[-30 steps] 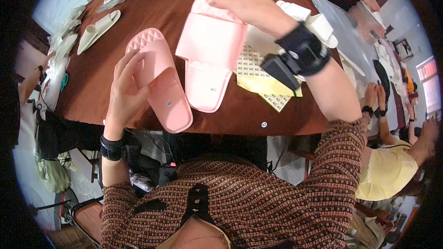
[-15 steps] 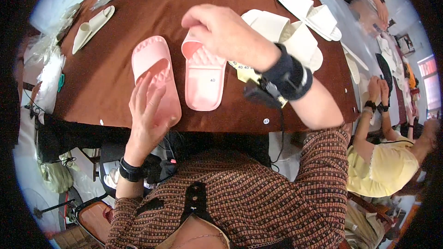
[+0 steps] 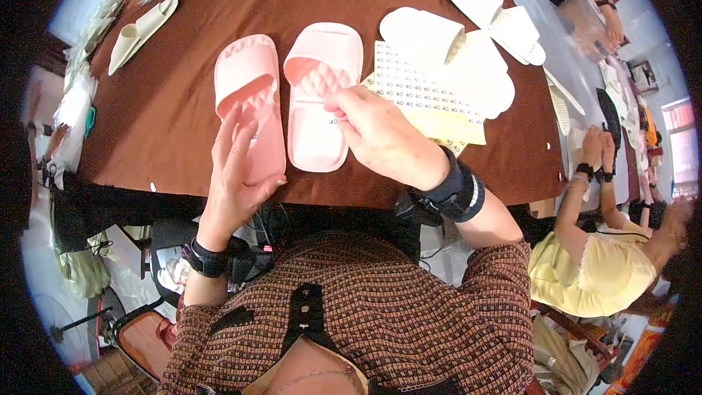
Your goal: Applying labels and sorting foam slippers at a manufacturing table.
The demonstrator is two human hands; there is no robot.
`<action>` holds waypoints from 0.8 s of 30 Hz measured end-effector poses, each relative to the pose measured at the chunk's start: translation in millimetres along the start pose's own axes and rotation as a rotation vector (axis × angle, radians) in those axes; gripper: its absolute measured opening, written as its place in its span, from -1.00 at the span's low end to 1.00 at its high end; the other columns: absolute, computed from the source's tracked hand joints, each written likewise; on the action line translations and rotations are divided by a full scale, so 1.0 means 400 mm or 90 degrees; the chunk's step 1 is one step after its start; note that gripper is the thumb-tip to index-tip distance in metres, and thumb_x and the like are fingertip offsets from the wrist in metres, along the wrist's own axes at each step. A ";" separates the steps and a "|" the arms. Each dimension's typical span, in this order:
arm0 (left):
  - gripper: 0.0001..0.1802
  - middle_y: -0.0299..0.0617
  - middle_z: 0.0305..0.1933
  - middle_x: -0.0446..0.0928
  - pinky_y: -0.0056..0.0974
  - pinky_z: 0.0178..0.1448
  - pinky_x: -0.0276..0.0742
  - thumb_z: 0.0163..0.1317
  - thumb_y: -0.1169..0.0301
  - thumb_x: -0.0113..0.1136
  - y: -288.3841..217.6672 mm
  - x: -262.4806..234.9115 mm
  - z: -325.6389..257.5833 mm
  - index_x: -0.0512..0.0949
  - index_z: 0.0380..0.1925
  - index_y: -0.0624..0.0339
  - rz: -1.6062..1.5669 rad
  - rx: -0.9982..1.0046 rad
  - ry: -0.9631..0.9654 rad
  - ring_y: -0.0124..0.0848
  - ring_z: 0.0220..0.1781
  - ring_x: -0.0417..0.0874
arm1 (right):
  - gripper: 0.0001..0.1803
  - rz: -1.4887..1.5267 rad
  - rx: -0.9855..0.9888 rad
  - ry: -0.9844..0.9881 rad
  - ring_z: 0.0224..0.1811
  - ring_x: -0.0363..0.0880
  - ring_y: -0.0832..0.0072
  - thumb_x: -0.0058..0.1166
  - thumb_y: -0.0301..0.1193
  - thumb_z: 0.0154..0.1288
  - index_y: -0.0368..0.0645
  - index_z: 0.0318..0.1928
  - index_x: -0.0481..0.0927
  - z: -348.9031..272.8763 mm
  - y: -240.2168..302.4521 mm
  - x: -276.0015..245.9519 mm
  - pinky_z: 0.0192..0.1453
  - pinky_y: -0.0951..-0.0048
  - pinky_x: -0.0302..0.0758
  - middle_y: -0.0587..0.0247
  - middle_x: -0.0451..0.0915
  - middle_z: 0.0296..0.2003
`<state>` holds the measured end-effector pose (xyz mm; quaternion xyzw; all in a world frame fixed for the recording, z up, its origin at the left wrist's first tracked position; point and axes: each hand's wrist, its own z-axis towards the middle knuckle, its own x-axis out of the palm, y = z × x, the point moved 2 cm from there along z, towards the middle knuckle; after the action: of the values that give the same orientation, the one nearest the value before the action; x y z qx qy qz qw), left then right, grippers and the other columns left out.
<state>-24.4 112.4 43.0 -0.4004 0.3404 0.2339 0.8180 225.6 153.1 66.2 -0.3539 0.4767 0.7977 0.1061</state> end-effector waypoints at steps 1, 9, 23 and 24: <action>-0.01 0.14 0.52 0.08 0.07 0.44 0.25 -0.16 0.40 0.56 0.002 0.000 0.002 0.29 0.34 0.17 -0.029 -0.002 -0.009 0.12 0.48 0.20 | -0.80 -0.004 -0.016 -0.015 -0.17 0.63 0.18 0.03 -0.62 0.30 -0.31 -0.07 0.48 0.000 0.003 0.003 -0.08 0.31 0.55 0.01 0.56 -0.20; -0.35 0.07 0.32 0.41 0.01 0.39 0.31 -0.03 0.45 0.42 0.008 -0.015 -0.012 0.48 0.16 0.24 -0.130 -0.075 -0.152 0.04 0.38 0.36 | -0.70 -0.052 -0.028 0.008 0.01 0.51 -0.02 0.05 -0.59 0.23 -0.29 -0.01 0.46 0.000 0.013 0.006 0.09 0.13 0.49 -0.07 0.53 -0.11; -0.48 -0.23 0.16 0.54 0.01 0.33 0.30 -0.02 0.27 0.43 -0.079 0.040 0.040 0.61 0.00 0.15 0.098 0.128 0.078 -0.14 0.19 0.47 | -0.73 -0.050 -0.083 -0.021 -0.11 0.55 0.14 0.05 -0.66 0.21 -0.28 -0.05 0.49 0.006 -0.005 0.012 -0.02 0.28 0.53 0.02 0.53 -0.17; -0.48 -0.23 0.16 0.54 0.01 0.33 0.30 -0.02 0.27 0.43 -0.079 0.042 0.041 0.61 0.00 0.15 0.097 0.128 0.079 -0.14 0.19 0.47 | -0.73 -0.050 -0.081 -0.021 -0.11 0.55 0.14 0.05 -0.66 0.21 -0.28 -0.05 0.49 0.005 -0.006 0.012 -0.02 0.28 0.53 0.02 0.53 -0.17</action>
<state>13.5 109.6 53.6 -0.3027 0.4419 0.2349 0.8111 222.5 155.3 61.9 -0.3651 0.4090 0.8273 0.1223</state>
